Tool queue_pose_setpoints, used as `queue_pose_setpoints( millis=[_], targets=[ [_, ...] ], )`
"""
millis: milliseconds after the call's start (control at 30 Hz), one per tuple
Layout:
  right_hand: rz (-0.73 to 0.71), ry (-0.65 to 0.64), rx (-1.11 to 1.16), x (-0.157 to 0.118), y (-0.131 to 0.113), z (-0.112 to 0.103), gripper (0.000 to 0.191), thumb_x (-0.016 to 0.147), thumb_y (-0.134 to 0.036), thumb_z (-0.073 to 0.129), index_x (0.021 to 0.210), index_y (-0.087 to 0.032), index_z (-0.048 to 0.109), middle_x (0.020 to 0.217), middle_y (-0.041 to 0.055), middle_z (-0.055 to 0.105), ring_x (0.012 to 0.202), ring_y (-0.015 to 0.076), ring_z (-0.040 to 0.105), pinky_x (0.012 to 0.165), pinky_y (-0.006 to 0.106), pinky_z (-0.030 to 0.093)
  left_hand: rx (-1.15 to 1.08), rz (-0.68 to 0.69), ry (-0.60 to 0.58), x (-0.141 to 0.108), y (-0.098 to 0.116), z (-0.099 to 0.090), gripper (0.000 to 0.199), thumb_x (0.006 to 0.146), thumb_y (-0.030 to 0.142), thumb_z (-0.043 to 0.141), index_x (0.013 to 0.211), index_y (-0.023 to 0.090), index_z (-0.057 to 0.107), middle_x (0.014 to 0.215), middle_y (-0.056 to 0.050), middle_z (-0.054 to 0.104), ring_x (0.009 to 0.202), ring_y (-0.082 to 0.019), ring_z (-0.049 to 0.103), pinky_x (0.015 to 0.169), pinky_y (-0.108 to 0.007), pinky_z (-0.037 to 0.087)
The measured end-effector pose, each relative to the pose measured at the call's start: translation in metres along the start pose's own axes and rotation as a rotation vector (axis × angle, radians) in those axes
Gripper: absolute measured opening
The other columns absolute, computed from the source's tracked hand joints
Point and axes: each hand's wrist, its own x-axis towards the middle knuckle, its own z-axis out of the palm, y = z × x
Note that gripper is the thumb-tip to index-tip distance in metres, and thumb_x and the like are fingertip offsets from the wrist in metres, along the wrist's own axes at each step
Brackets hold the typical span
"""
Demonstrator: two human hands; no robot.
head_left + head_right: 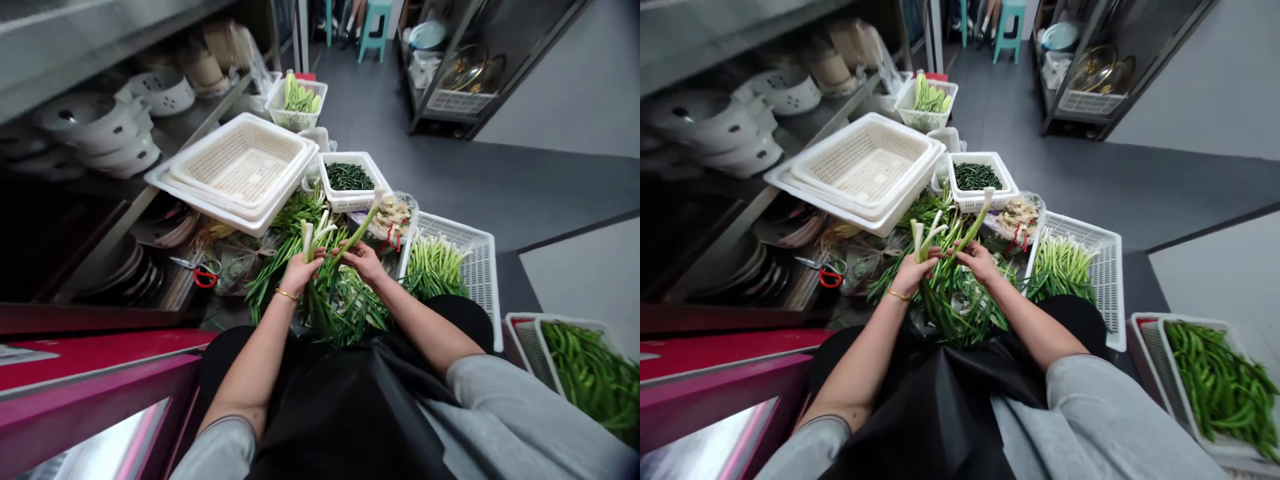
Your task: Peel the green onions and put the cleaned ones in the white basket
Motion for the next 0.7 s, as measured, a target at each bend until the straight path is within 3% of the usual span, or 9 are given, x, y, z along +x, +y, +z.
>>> queue_pose_setpoints(
  millis=[67, 167, 300, 400, 467, 533, 633, 700],
  targets=[
    [-0.023, -0.044, -0.049, -0.018, -0.014, 0.003, 0.044, 0.063, -0.036, 0.079, 0.099, -0.017, 0.062, 0.087, 0.0048, 0.071, 0.085, 0.0188, 0.068, 0.078, 0.032, 0.054, 0.04, 0.01, -0.055, -0.006, -0.001, 0.02, 0.038, 0.058, 0.03, 0.077, 0.09, 0.011, 0.069, 0.073, -0.003, 0.067, 0.042, -0.004, 0.042, 0.039, -0.02, 0.034],
    [-0.04, -0.096, -0.15, -0.039, -0.035, -0.004, 0.044, 0.06, -0.03, 0.08, 0.099, -0.016, 0.063, 0.086, 0.004, 0.071, 0.082, 0.0164, 0.068, 0.077, 0.028, 0.054, 0.085, -0.035, -0.068, -0.016, -0.001, 0.036, 0.033, 0.057, 0.033, 0.078, 0.078, 0.01, 0.066, 0.054, 0.0, 0.059, 0.037, -0.005, 0.039, 0.038, -0.021, 0.032],
    [-0.019, -0.105, -0.172, -0.053, -0.046, -0.009, 0.036, 0.065, -0.036, 0.076, 0.089, -0.014, 0.059, 0.069, 0.0019, 0.066, 0.059, 0.0154, 0.066, 0.055, 0.026, 0.054, 0.11, -0.056, -0.092, -0.03, -0.001, 0.042, 0.038, 0.059, 0.036, 0.078, 0.084, 0.01, 0.066, 0.052, 0.001, 0.059, 0.035, -0.005, 0.037, 0.038, -0.022, 0.033],
    [-0.081, 0.078, -0.019, -0.048, -0.043, -0.002, 0.036, 0.066, -0.042, 0.074, 0.081, -0.016, 0.054, 0.057, -0.003, 0.059, 0.043, 0.0098, 0.056, 0.041, 0.021, 0.047, 0.097, -0.006, -0.056, -0.043, -0.009, 0.05, 0.044, 0.063, 0.039, 0.076, 0.095, 0.01, 0.067, 0.071, -0.005, 0.068, 0.036, -0.002, 0.036, 0.04, -0.022, 0.035],
    [-0.135, 0.277, 0.144, -0.039, -0.047, 0.003, 0.036, 0.067, -0.041, 0.073, 0.08, -0.017, 0.05, 0.053, -0.0071, 0.054, 0.037, 0.0049, 0.047, 0.038, 0.018, 0.042, 0.088, -0.003, -0.072, -0.052, -0.017, 0.055, 0.046, 0.063, 0.039, 0.076, 0.099, 0.011, 0.067, 0.09, -0.009, 0.07, 0.038, -0.001, 0.036, 0.042, -0.022, 0.037],
    [-0.156, 0.367, 0.287, -0.03, -0.057, 0.009, 0.036, 0.067, -0.039, 0.074, 0.079, -0.018, 0.048, 0.053, -0.0092, 0.05, 0.037, 0.0026, 0.041, 0.037, 0.016, 0.039, 0.113, -0.014, -0.085, -0.06, -0.023, 0.06, 0.049, 0.06, 0.037, 0.078, 0.101, 0.012, 0.066, 0.099, -0.01, 0.069, 0.042, -0.002, 0.041, 0.043, -0.022, 0.038],
    [-0.197, 0.307, 0.397, -0.024, -0.077, 0.018, 0.037, 0.067, -0.039, 0.074, 0.079, -0.018, 0.047, 0.053, -0.0101, 0.048, 0.037, 0.0025, 0.04, 0.038, 0.016, 0.039, 0.18, -0.013, -0.013, -0.064, -0.019, 0.061, 0.052, 0.053, 0.033, 0.082, 0.096, 0.01, 0.066, 0.083, -0.007, 0.07, 0.043, -0.004, 0.043, 0.041, -0.02, 0.035],
    [-0.261, 0.185, 0.327, -0.027, -0.089, 0.022, 0.036, 0.067, -0.04, 0.075, 0.079, -0.017, 0.05, 0.055, -0.0089, 0.051, 0.041, 0.004, 0.046, 0.044, 0.018, 0.044, 0.174, -0.004, -0.017, -0.065, -0.007, 0.055, 0.047, 0.054, 0.034, 0.081, 0.091, 0.009, 0.066, 0.071, -0.006, 0.068, 0.04, -0.003, 0.038, 0.04, -0.02, 0.032]
  ],
)
